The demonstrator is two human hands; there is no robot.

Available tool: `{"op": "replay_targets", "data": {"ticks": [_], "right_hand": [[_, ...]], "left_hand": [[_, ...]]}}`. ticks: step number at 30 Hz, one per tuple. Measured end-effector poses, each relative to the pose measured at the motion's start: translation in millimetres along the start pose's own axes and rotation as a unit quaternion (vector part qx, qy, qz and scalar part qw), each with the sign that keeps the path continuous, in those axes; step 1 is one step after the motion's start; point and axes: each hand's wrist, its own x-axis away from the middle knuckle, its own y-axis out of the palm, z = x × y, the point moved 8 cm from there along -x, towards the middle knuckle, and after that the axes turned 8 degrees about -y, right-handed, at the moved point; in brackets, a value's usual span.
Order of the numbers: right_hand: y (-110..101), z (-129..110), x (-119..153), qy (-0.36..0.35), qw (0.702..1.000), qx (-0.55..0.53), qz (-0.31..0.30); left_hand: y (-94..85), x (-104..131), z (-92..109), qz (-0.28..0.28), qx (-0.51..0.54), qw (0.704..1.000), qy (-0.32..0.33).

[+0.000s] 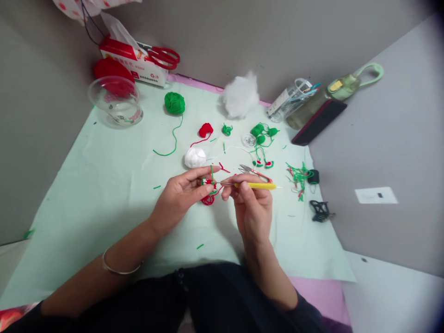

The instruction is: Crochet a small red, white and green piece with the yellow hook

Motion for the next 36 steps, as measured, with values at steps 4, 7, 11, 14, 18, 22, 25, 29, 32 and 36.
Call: {"op": "replay_targets", "data": {"ticks": [4, 7, 11, 14, 18, 22, 25, 29, 32, 36], "right_hand": [[1, -12, 4, -0.078, 0.994, 0.083, -0.001], [1, -15, 4, -0.108, 0.989, 0.104, 0.002], [0, -14, 2, -0.108, 0.990, 0.094, -0.001], [-3, -10, 2, -0.079, 0.993, 0.088, 0.006], [-5, -9, 3, -0.075, 0.993, 0.093, 0.022], [1, -19, 4, -0.138, 0.981, 0.135, 0.022], [3, -24, 5, -0.165, 0.973, 0.159, 0.031], [-1, -22, 5, -0.142, 0.977, 0.152, 0.049], [-6, -21, 5, -0.123, 0.980, 0.140, 0.064], [-9, -23, 6, -0.128, 0.981, 0.126, 0.078]], "left_hand": [[3.4, -1, -5, -0.014, 0.022, 0.999, -0.025], [3.7, -2, -7, -0.018, 0.031, 0.999, -0.033], [5.2, -3, -8, -0.028, 0.039, 0.998, -0.036], [5.9, -3, -9, -0.031, 0.050, 0.998, -0.038], [5.9, -3, -10, -0.029, 0.055, 0.997, -0.049], [3.8, -4, -12, -0.015, 0.055, 0.997, -0.057], [2.9, -5, -13, -0.011, 0.057, 0.997, -0.057], [6.5, -5, -10, -0.032, 0.065, 0.996, -0.049], [6.1, -5, -10, -0.023, 0.068, 0.996, -0.058], [4.3, -5, -10, -0.008, 0.078, 0.995, -0.068]]}}
